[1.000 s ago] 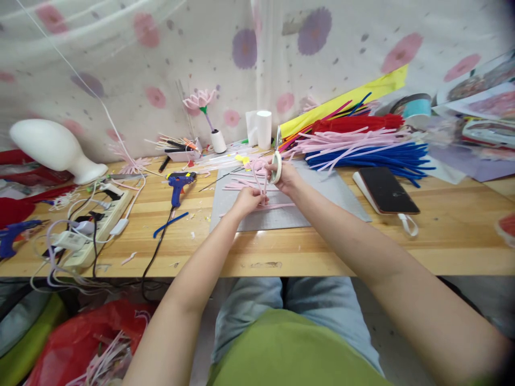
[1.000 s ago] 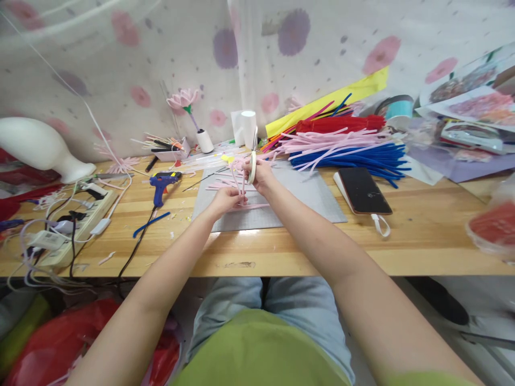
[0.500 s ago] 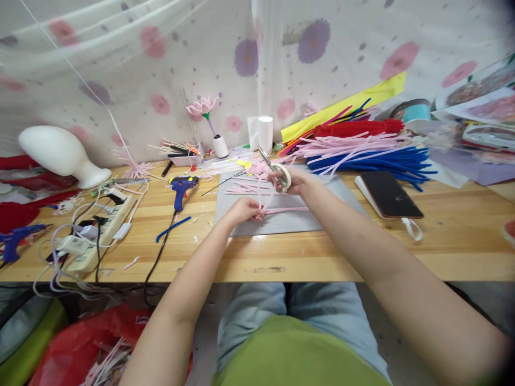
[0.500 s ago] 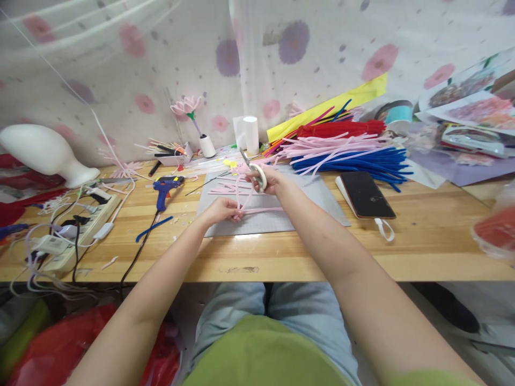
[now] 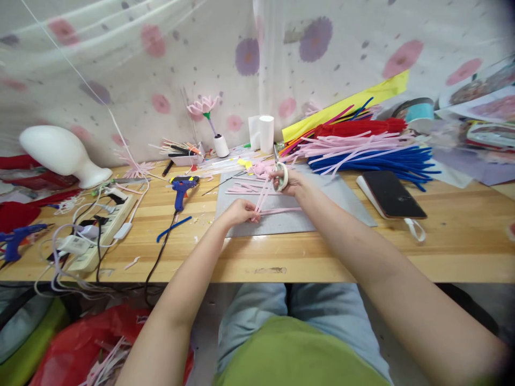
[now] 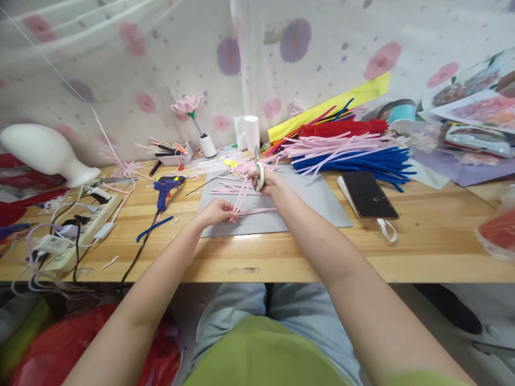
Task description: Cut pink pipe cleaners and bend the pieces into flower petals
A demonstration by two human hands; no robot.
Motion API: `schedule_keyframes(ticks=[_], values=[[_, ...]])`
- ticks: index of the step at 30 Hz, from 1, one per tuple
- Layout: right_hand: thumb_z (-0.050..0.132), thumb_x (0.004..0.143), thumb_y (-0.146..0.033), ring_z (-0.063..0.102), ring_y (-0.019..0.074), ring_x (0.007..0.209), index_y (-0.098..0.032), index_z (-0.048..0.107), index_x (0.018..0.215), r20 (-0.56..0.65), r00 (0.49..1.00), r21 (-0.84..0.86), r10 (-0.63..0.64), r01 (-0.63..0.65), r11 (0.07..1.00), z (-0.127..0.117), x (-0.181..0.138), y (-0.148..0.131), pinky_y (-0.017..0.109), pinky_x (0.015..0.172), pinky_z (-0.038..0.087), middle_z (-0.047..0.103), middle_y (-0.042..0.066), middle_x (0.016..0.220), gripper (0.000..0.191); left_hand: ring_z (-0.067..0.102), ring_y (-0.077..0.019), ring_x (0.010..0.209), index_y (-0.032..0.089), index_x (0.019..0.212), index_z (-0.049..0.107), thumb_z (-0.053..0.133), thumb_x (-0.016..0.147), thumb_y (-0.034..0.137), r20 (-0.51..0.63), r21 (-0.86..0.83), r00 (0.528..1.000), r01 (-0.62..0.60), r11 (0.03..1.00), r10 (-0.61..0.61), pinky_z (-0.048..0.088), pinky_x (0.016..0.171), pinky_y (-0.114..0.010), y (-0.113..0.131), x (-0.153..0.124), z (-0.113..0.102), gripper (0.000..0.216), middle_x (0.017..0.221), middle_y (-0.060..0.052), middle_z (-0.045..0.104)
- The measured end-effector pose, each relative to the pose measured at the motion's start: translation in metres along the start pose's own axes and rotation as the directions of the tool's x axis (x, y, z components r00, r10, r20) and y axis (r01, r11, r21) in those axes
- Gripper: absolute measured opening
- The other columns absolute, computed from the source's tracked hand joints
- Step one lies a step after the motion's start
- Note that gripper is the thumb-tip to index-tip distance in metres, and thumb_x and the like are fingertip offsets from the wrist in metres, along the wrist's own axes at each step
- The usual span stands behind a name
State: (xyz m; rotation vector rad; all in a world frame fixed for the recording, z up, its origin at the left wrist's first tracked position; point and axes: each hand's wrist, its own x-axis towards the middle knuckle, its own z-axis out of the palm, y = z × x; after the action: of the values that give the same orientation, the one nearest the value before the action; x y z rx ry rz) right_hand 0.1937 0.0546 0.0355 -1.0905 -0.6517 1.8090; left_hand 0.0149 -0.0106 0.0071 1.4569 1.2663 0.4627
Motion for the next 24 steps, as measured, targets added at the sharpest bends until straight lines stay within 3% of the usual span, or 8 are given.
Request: schedule_keyframes(ticks=[4, 8, 10, 12, 15, 17, 21, 24], values=[[0.061, 0.075, -0.004, 0.039, 0.002, 0.035, -0.015, 0.045, 0.064, 0.006, 0.996, -0.12, -0.095, 0.095, 0.988, -0.003, 0.002, 0.003, 0.01, 0.034, 0.033, 0.049, -0.006, 0.044, 0.022, 0.055, -0.0074, 0.051, 0.01, 0.067, 0.065, 0.061, 0.067, 0.014, -0.033, 0.126, 0.999, 0.007, 0.992, -0.003, 0.041, 0.054, -0.019, 0.001, -0.003, -0.009, 0.006, 0.056, 0.0, 0.062], [0.063, 0.08, -0.031, 0.044, 0.0053, 0.037, -0.017, 0.05, 0.071, 0.064, 0.977, -0.241, -0.204, 0.213, 0.947, -0.018, 0.001, -0.001, 0.017, 0.039, 0.041, 0.052, -0.004, 0.049, 0.021, 0.05, -0.0085, 0.052, 0.013, 0.064, 0.066, 0.057, 0.068, 0.02, -0.243, 0.464, 0.968, 0.06, 0.884, 0.062, 0.033, 0.05, -0.019, 0.002, -0.008, -0.028, 0.011, 0.055, 0.001, 0.06], [0.052, 0.084, -0.047, 0.05, 0.0087, 0.043, -0.017, 0.052, 0.072, 0.159, 0.982, -0.233, -0.104, 0.139, 0.962, -0.027, -0.003, -0.002, 0.022, 0.047, 0.048, 0.056, -0.001, 0.054, 0.032, 0.05, -0.0093, 0.055, 0.015, 0.067, 0.068, 0.056, 0.069, 0.022, -0.324, 0.552, 0.943, 0.119, 0.825, 0.081, 0.031, 0.05, -0.02, 0.005, -0.01, -0.035, 0.014, 0.058, 0.001, 0.061], [0.042, 0.082, -0.062, 0.059, 0.0141, 0.054, -0.016, 0.054, 0.075, 0.322, 0.945, -0.239, 0.059, 0.021, 0.971, -0.032, -0.008, -0.001, 0.028, 0.056, 0.052, 0.061, 0.005, 0.063, 0.048, 0.051, -0.0099, 0.057, 0.016, 0.07, 0.069, 0.055, 0.071, 0.024, -0.36, 0.591, 0.93, 0.163, 0.79, 0.077, 0.03, 0.051, -0.021, 0.008, -0.011, -0.039, 0.015, 0.061, 0.0, 0.063], [0.03, 0.076, -0.076, 0.064, 0.0209, 0.069, -0.013, 0.057, 0.083, 0.541, 0.792, -0.295, 0.283, -0.136, 0.946, -0.035, -0.015, 0.009, 0.035, 0.065, 0.053, 0.065, 0.012, 0.075, 0.069, 0.052, -0.0104, 0.06, 0.016, 0.073, 0.069, 0.055, 0.072, 0.025, -0.395, 0.629, 0.916, 0.215, 0.747, 0.07, 0.03, 0.053, -0.021, 0.011, -0.009, -0.04, 0.016, 0.067, -0.001, 0.066], [0.025, 0.075, -0.078, 0.064, 0.0221, 0.072, -0.011, 0.058, 0.088, 0.609, 0.71, -0.314, 0.353, -0.192, 0.93, -0.035, -0.016, 0.017, 0.037, 0.068, 0.053, 0.065, 0.014, 0.078, 0.076, 0.053, -0.011, 0.063, 0.017, 0.076, 0.069, 0.055, 0.073, 0.026, -0.415, 0.644, 0.908, 0.242, 0.726, 0.065, 0.03, 0.055, -0.022, 0.01, -0.007, -0.04, 0.017, 0.071, -0.001, 0.067], [0.023, 0.076, -0.077, 0.065, 0.0219, 0.077, -0.008, 0.059, 0.094, 0.633, 0.688, -0.264, 0.356, -0.24, 0.934, -0.033, -0.011, 0.027, 0.037, 0.074, 0.052, 0.066, 0.016, 0.084, 0.08, 0.056, -0.0131, 0.067, 0.018, 0.079, 0.069, 0.055, 0.075, 0.026, -0.412, 0.688, 0.908, 0.251, 0.681, 0.081, 0.03, 0.057, -0.023, 0.007, -0.005, -0.04, 0.017, 0.076, -0.003, 0.069], [0.022, 0.078, -0.075, 0.065, 0.0217, 0.08, -0.008, 0.059, 0.095, 0.64, 0.698, -0.194, 0.321, -0.258, 0.947, -0.03, -0.007, 0.028, 0.037, 0.075, 0.052, 0.066, 0.016, 0.087, 0.078, 0.057, -0.0148, 0.072, 0.02, 0.078, 0.069, 0.052, 0.077, 0.027, -0.338, 0.774, 0.925, 0.167, 0.61, 0.176, 0.032, 0.06, -0.024, 0.006, -0.006, -0.036, 0.018, 0.077, -0.004, 0.069]])
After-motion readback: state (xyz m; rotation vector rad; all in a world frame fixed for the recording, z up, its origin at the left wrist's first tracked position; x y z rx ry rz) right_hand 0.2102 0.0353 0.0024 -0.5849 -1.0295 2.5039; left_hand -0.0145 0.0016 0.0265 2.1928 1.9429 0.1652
